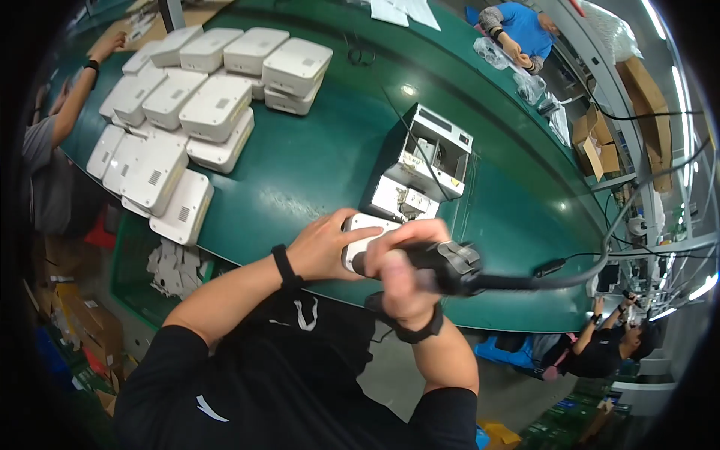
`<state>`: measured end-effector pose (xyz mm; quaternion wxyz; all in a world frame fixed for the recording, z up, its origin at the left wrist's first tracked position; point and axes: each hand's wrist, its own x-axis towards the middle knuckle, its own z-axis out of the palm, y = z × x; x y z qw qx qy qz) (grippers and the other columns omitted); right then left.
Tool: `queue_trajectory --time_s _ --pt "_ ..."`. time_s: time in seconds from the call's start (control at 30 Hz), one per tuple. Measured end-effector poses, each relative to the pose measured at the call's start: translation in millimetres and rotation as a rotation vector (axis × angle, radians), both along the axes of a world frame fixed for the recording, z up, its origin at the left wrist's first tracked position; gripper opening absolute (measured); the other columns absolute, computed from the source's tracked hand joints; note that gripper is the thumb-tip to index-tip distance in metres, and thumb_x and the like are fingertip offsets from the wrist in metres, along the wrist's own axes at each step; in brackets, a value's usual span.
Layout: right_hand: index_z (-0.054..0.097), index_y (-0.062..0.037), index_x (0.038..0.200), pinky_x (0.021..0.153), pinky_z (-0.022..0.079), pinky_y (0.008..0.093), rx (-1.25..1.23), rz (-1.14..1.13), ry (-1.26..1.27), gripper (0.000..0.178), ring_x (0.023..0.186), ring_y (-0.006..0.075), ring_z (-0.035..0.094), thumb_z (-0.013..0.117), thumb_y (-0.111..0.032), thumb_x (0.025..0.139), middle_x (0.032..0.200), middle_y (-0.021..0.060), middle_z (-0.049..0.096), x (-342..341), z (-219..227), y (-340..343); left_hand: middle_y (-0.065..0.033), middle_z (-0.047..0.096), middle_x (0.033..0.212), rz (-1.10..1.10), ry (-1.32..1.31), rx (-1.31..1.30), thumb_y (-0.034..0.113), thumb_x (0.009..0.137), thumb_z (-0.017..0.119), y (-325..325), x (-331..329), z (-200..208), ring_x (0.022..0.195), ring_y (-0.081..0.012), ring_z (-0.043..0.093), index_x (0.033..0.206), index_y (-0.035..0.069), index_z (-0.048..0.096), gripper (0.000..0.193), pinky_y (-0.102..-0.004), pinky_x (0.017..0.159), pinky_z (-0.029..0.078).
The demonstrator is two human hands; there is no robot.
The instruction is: The person picks up a white box, places it on the table, and uses a power screwdriver to drive screws into it. They then turn the box over, place it on a stack, and repeat the process with another box.
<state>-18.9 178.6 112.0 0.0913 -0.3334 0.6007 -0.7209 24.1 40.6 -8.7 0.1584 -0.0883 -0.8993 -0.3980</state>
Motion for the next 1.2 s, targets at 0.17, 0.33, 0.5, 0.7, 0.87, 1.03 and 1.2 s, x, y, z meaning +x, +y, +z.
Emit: queue_trajectory --time_s 0.17,0.33,0.5,0.7,0.87,1.03,1.2 --pt "0.047 -0.0092 0.098 0.048 0.04 0.0307 -0.408 -0.187 -0.158 0.027 0.047 0.0126 0.043 0.045 -0.036 0.097 0.063 0.0024 0.047 -33 38 47 -0.0177 0.058 0.121 0.023 -0.316 0.463 0.042 0.073 0.079 -30 52 12 0.106 -0.0311 0.062 0.129 0.012 0.058 0.068 -0.0375 0.093 0.051" --pt "0.047 -0.0091 0.098 0.047 0.04 0.0301 -0.347 -0.438 -0.14 0.026 0.044 0.0129 0.042 0.047 -0.035 0.098 0.062 0.0024 0.046 -43 -6 101 -0.0193 0.063 0.117 0.202 -0.918 1.322 0.061 0.09 0.053 -69 67 32 0.1 -0.0252 0.067 0.131 0.0 0.052 0.073 -0.0381 0.085 0.055" --pt "0.047 -0.0079 0.097 0.047 0.043 0.0306 -0.221 -0.583 -0.221 0.016 0.045 0.0149 0.045 0.053 -0.023 0.096 0.061 0.0043 0.047 -27 -47 131 -0.0226 0.062 0.119 0.154 -1.029 1.309 0.066 0.092 0.044 -92 5 21 0.097 -0.0261 0.068 0.136 0.002 0.047 0.078 -0.0415 0.082 0.057" --pt "0.046 -0.0062 0.096 0.047 0.042 0.0296 -0.12 -0.528 -0.116 0.012 0.045 0.0154 0.046 0.052 -0.017 0.095 0.061 0.0055 0.048 -24 -62 123 -0.0235 0.056 0.129 0.28 -0.59 1.549 0.065 0.09 0.049 -88 -106 -8 0.11 -0.0312 0.062 0.138 0.001 0.044 0.08 -0.0389 0.091 0.053" --pt "0.045 -0.0046 0.098 0.047 0.043 0.0297 -0.176 -0.518 -0.211 0.014 0.047 0.0156 0.046 0.053 -0.016 0.093 0.062 0.0057 0.047 -33 -63 134 -0.0198 0.057 0.128 0.404 -0.177 0.751 0.043 0.087 0.067 -58 -67 25 0.114 -0.0291 0.059 0.135 -0.001 0.046 0.068 -0.0385 0.095 0.049" --pt "0.046 -0.0047 0.1 0.048 0.042 0.029 -0.315 -0.564 -0.239 0.016 0.047 0.0147 0.044 0.053 -0.016 0.093 0.063 0.0056 0.047 -37 -66 141 -0.0175 0.059 0.123 0.55 0.101 -0.315 0.022 0.075 0.079 -67 68 38 0.113 -0.0324 0.058 0.127 0.003 0.055 0.06 -0.0388 0.096 0.048" --pt "0.046 -0.0044 0.097 0.047 0.038 0.0268 -0.244 -0.502 -0.204 0.013 0.048 0.0129 0.043 0.051 -0.017 0.096 0.064 0.0042 0.046 -41 -63 128 -0.0172 0.054 0.129 0.904 -0.041 -0.529 0.019 0.075 0.078 -80 153 35 0.12 -0.0369 0.051 0.125 0.005 0.057 0.056 -0.0448 0.101 0.042"
